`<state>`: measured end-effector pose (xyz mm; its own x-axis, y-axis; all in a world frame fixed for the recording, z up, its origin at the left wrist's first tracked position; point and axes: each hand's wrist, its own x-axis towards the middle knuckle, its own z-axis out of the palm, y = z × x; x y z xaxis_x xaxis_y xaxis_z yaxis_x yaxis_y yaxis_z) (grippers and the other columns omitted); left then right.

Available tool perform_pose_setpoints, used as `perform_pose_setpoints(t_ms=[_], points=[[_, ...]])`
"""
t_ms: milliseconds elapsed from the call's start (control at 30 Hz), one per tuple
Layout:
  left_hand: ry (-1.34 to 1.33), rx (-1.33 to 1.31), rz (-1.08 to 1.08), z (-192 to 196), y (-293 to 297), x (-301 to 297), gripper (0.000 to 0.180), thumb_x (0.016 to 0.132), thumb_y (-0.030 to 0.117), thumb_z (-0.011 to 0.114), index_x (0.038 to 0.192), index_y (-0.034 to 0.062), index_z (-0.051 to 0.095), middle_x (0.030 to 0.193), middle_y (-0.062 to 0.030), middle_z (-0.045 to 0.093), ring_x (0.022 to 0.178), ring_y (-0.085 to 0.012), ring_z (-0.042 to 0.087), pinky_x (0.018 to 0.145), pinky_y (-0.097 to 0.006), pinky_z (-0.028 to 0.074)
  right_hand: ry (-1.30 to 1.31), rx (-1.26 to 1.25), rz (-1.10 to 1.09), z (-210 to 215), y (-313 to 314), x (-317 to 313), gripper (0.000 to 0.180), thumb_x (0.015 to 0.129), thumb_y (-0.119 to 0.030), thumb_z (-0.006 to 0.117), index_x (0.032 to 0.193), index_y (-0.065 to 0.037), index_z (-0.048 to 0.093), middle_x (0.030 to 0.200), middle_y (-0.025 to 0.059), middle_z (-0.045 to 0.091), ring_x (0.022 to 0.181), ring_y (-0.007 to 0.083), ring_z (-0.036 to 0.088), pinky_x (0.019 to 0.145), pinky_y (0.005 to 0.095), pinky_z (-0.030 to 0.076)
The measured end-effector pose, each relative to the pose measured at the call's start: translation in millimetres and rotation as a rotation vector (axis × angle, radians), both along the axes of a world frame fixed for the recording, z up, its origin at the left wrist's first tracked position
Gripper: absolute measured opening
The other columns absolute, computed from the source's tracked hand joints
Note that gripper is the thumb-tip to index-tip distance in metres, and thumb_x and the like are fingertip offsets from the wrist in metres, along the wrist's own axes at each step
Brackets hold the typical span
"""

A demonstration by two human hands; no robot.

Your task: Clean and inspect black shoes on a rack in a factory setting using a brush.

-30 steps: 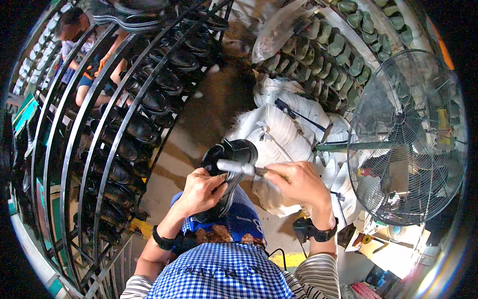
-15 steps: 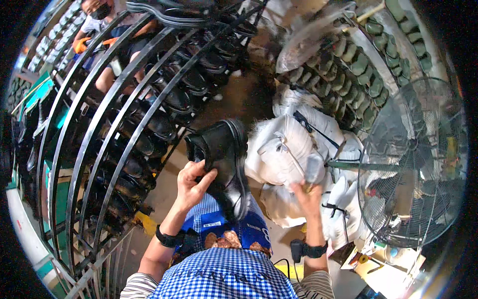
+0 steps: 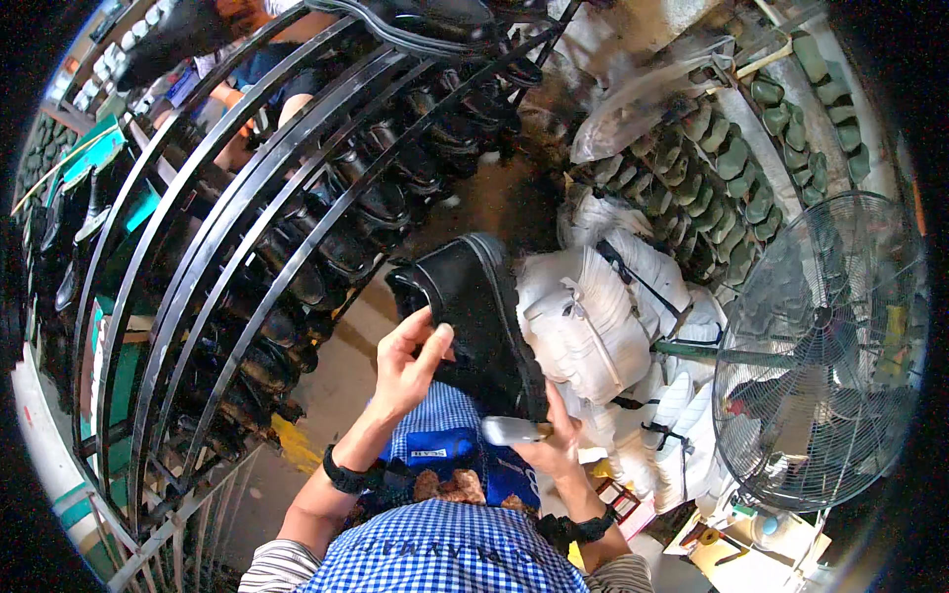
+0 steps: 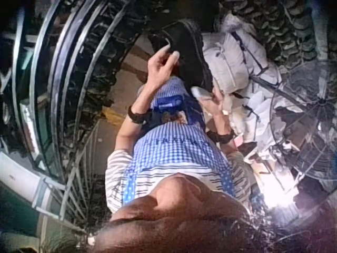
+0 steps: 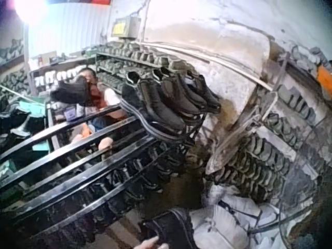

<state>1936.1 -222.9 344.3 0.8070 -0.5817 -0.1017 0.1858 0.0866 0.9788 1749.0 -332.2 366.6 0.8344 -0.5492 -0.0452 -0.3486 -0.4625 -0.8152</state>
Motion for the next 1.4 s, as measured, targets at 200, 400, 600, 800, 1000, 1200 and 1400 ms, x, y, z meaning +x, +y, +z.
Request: perform_pose_setpoints(t_ms=[200, 400, 600, 800, 1000, 1200, 1400], points=[[0.301, -0.133, 0.205, 7, 6, 5, 0.030, 0.080, 0.006, 0.062, 0.106, -0.0012, 0.052, 0.080, -0.0015, 0.056, 0.070, -0.0070, 0.052, 0.063, -0.020, 0.043, -0.124, -0.456, 0.044, 3, 0, -8, 0.073, 0.062, -0.014, 0.074, 0.121, 0.009, 0.037, 0.092, 0.0230, 0.060, 0.076, 0.0302, 0.063, 0.067, 0.0331, 0.051], [0.356, -0.086, 0.300, 21, 12, 11, 0.012, 0.080, 0.008, 0.063, 0.088, 0.0003, 0.058, 0.070, 0.0005, 0.055, 0.063, -0.0059, 0.051, 0.056, -0.019, 0.040, -0.080, -0.608, 0.035, 5, 0, -14, 0.071, 0.059, -0.019, 0.075, 0.116, 0.010, 0.043, 0.087, 0.0225, 0.061, 0.072, 0.0314, 0.063, 0.064, 0.0339, 0.051], [0.328, -0.046, 0.332, 12, -1, 21, 0.016, 0.087, 0.016, 0.056, 0.077, 0.0037, 0.058, 0.062, 0.0056, 0.048, 0.056, -0.0012, 0.040, 0.050, -0.017, 0.030, 0.027, -0.542, 0.040, 7, -6, -10, 0.071, 0.060, -0.018, 0.075, 0.116, 0.011, 0.043, 0.091, 0.0224, 0.060, 0.077, 0.0300, 0.063, 0.068, 0.0336, 0.051], [-0.274, 0.250, 0.141, -7, -15, 41, 0.017, 0.088, 0.015, 0.051, 0.078, 0.0001, 0.053, 0.064, -0.0074, 0.050, 0.058, -0.0093, 0.043, 0.051, -0.024, 0.035, -0.141, 0.283, -0.356, -31, -49, 6, 0.061, 0.064, -0.015, 0.073, 0.116, 0.006, 0.047, 0.103, 0.0148, 0.059, 0.091, 0.0193, 0.057, 0.082, 0.0311, 0.044], [0.193, 0.433, -0.045, -85, 2, 42, 0.023, 0.089, 0.021, 0.050, 0.083, -0.0011, 0.056, 0.065, -0.0023, 0.053, 0.061, -0.0086, 0.047, 0.055, -0.023, 0.039, -0.098, 0.352, -0.523, -84, -174, 54, 0.050, 0.071, -0.008, 0.064, 0.117, 0.003, 0.049, 0.104, 0.0082, 0.058, 0.093, 0.0157, 0.055, 0.084, 0.0271, 0.042], [0.448, 0.651, -0.107, -157, 6, 27, 0.022, 0.086, 0.015, 0.051, 0.088, -0.0025, 0.064, 0.068, -0.0043, 0.061, 0.055, -0.0081, 0.052, 0.046, -0.023, 0.042, -0.274, 0.649, -0.493, -161, -334, 165, 0.054, 0.070, -0.010, 0.067, 0.119, 0.004, 0.048, 0.104, 0.0095, 0.059, 0.091, 0.0158, 0.056, 0.084, 0.0257, 0.042], [0.604, 0.760, -0.186, -196, -36, 63, 0.026, 0.088, 0.019, 0.049, 0.096, -0.0025, 0.062, 0.073, -0.0082, 0.062, 0.059, -0.0118, 0.057, 0.051, -0.023, 0.046, -0.266, 0.829, -0.340, -212, -443, 295, 0.055, 0.068, -0.011, 0.068, 0.118, 0.004, 0.050, 0.102, 0.0068, 0.060, 0.089, 0.0134, 0.056, 0.082, 0.0250, 0.042]])
